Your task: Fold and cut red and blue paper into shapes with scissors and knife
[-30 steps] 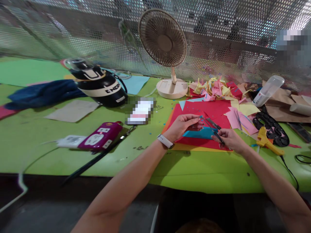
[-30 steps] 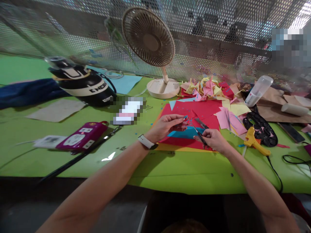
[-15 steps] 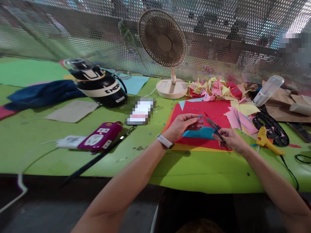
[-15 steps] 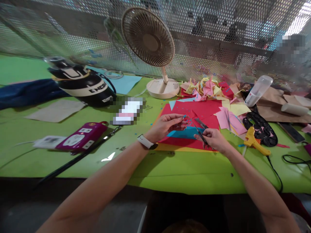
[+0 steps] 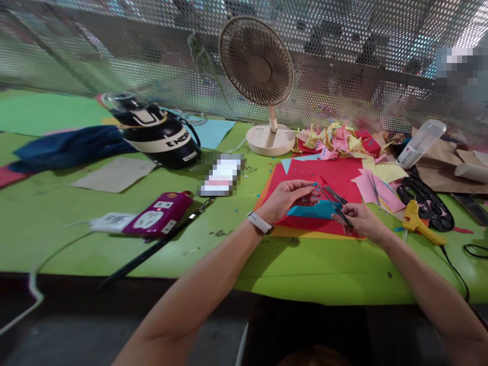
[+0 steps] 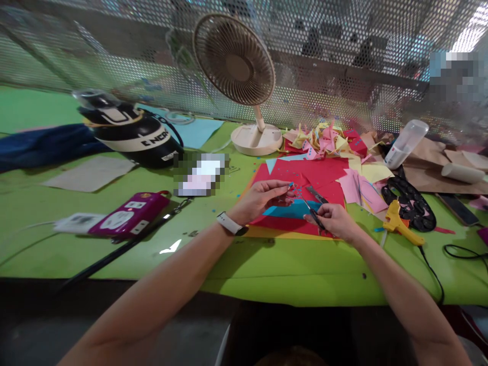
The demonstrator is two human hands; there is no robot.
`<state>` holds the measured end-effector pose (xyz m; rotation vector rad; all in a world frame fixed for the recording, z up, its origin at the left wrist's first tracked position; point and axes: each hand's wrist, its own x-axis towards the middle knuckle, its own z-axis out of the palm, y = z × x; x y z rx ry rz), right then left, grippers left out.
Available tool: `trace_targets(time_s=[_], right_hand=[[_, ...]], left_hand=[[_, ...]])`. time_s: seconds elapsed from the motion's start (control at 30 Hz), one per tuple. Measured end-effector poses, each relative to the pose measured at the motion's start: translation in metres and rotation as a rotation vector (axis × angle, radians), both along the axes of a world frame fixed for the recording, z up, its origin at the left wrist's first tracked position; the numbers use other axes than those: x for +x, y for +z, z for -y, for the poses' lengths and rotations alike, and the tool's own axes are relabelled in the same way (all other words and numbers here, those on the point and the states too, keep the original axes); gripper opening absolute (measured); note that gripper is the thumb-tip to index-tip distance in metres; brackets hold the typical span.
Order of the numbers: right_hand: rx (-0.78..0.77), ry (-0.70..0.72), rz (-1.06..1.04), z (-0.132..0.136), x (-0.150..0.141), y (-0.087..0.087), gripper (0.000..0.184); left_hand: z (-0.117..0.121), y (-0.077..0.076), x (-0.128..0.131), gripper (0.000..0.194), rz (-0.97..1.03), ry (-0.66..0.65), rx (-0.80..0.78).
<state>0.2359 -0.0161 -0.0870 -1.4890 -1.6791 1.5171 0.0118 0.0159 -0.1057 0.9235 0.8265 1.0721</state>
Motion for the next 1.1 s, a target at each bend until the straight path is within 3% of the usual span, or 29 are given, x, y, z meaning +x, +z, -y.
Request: trace_targets(time_s=[0.6,1.1], right_hand=[[0.040,-0.008,0.025,-0.0017,0.0032,-0.0064,0.042],[0.019,-0.025,-0.003,0.0010,0.0012,0.0022,0.044]], left_hand=[[0.0004,0.0020,-0.0002,0.023,-0.031,-0.010,0.004],[-0.0001,0.0006,-0.0003,0.026,0.002,0.001,0.010]])
